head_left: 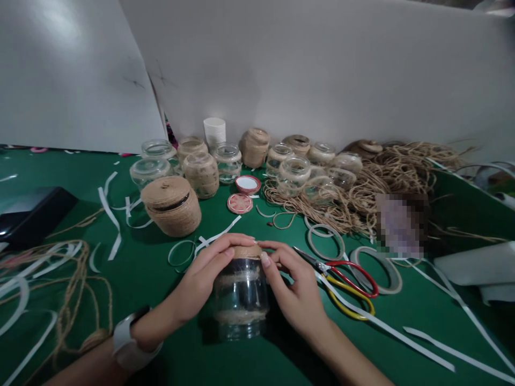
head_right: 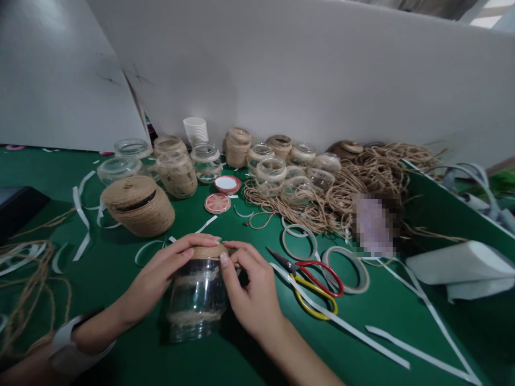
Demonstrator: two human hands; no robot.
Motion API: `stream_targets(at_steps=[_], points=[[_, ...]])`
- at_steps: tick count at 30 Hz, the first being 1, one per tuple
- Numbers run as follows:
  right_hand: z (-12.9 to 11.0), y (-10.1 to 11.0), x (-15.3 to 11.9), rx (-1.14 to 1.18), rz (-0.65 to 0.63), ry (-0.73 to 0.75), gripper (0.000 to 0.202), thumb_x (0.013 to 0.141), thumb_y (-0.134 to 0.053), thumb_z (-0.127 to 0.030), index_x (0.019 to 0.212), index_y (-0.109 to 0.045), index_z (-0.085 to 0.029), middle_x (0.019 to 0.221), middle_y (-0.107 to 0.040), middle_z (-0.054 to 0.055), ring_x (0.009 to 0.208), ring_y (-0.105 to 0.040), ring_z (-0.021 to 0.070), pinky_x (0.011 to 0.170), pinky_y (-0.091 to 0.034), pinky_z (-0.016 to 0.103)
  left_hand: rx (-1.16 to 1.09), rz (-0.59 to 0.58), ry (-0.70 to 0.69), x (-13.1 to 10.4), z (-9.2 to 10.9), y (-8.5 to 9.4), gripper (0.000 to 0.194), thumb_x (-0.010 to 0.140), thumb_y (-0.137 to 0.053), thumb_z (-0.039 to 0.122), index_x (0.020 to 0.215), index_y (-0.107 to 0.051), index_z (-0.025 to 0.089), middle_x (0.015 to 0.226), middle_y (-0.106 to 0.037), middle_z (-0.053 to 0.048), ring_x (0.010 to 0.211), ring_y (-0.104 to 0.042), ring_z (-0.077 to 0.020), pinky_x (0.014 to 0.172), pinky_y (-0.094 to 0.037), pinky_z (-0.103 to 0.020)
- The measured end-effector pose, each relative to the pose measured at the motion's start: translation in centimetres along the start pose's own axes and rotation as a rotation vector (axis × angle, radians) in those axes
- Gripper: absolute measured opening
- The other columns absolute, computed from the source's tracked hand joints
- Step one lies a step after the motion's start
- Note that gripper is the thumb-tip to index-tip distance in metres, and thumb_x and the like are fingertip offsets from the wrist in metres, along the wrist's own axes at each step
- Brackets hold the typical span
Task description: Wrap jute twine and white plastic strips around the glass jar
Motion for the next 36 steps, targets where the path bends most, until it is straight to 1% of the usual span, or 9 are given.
stream_targets(at_steps=[4,9,15,20,25,27,30,32,36], points=[[0.0,-0.2,0.0,-0.036,-0.015,-0.008,0.031,0.098,-0.051,-0.031,0.069,-0.058,-0.021,0.100,-0.070,0.010,0.098,-0.068,0.0206,0.084,-0.051,0.031,-0.037,0.027,0.025,0.1,-0.4,0.0,0.025,0.094,-0.053,0.037,0.100,-0.072,0.023,0.123,-0.068,-0.007,0.125,-0.055,-0.0293,0.109,-0.039,-0.042],[0.0,-0.4,0.0,-0.043,-0.019,0.005,0.030,0.098,-0.051,-0.030,0.070,-0.057,-0.022,0.098,-0.069,0.009,0.098,-0.068,0.0205,0.085,-0.051,0.031,0.031,0.025,0.008,0.3,-0.5,0.0,0.017,0.087,-0.065,0.034,0.100,-0.068,0.023,0.122,-0.067,-0.007,0.122,-0.057,-0.0298,0.108,-0.040,-0.043],[-0.2,-0.4,0.3,-0.047,-0.015,0.022,0.032,0.099,-0.049,-0.032,0.070,-0.058,-0.022,0.093,-0.069,0.008,0.095,-0.068,0.0207,0.083,-0.052,0.032,0.023,0.037,0.021,0.4,-0.6,0.3,0.013,0.089,-0.063,0.032,0.096,-0.069,0.023,0.116,-0.069,-0.005,0.117,-0.060,-0.0271,0.105,-0.042,-0.041],[0.2,-0.2,0.4,-0.031,-0.020,0.005,0.030,0.100,-0.050,-0.031,0.073,-0.060,-0.021,0.092,-0.070,0.007,0.092,-0.067,0.0189,0.082,-0.052,0.030,-0.093,0.048,0.056,0.2,-1.2,0.2,0.012,0.089,-0.065,0.032,0.096,-0.071,0.024,0.116,-0.070,-0.004,0.116,-0.061,-0.0261,0.103,-0.043,-0.040],[0.3,0.0,0.5,-0.012,-0.012,0.033,0.029,0.099,-0.051,-0.030,0.073,-0.059,-0.021,0.092,-0.070,0.007,0.090,-0.067,0.0175,0.078,-0.052,0.028,-0.242,0.032,0.134,0.3,-1.8,-0.1,0.013,0.087,-0.066,0.030,0.096,-0.070,0.023,0.120,-0.070,-0.005,0.115,-0.062,-0.0265,0.099,-0.046,-0.039],[0.2,-0.1,0.4,-0.024,-0.015,0.046,0.029,0.099,-0.051,-0.029,0.071,-0.059,-0.020,0.093,-0.069,0.007,0.092,-0.068,0.0174,0.078,-0.051,0.028,-0.216,0.023,0.119,0.3,-1.6,0.2,0.011,0.087,-0.065,0.028,0.095,-0.069,0.022,0.117,-0.070,-0.005,0.116,-0.062,-0.0264,0.099,-0.045,-0.039],[0.0,-0.4,0.2,-0.049,-0.024,0.070,0.029,0.098,-0.051,-0.026,0.071,-0.059,-0.020,0.094,-0.068,0.007,0.094,-0.068,0.0174,0.081,-0.051,0.028,-0.088,0.021,0.037,0.5,-1.0,0.8,0.011,0.089,-0.060,0.027,0.096,-0.068,0.023,0.112,-0.070,-0.003,0.115,-0.061,-0.0251,0.098,-0.044,-0.036],[0.0,-0.6,0.1,-0.060,-0.028,0.083,0.028,0.099,-0.051,-0.025,0.072,-0.058,-0.020,0.095,-0.068,0.007,0.095,-0.068,0.0173,0.082,-0.051,0.028,-0.023,0.007,0.004,0.5,-0.7,0.9,0.016,0.090,-0.057,0.028,0.101,-0.069,0.025,0.112,-0.069,-0.003,0.111,-0.061,-0.0243,0.096,-0.044,-0.036],[0.1,-0.7,0.1,-0.081,-0.018,0.095,0.028,0.099,-0.049,-0.023,0.072,-0.057,-0.020,0.094,-0.067,0.007,0.095,-0.067,0.0170,0.081,-0.052,0.028,0.084,-0.033,0.011,0.6,-0.8,0.6,0.026,0.093,-0.054,0.033,0.111,-0.071,0.026,0.110,-0.067,-0.004,0.103,-0.061,-0.0246,0.095,-0.044,-0.039]])
Point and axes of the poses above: each hand's wrist, its own x-axis towards the middle knuckle, its own y-axis out of the back of the hand, z = x × y, the point moved 6 cm from there along x, towards the middle knuckle
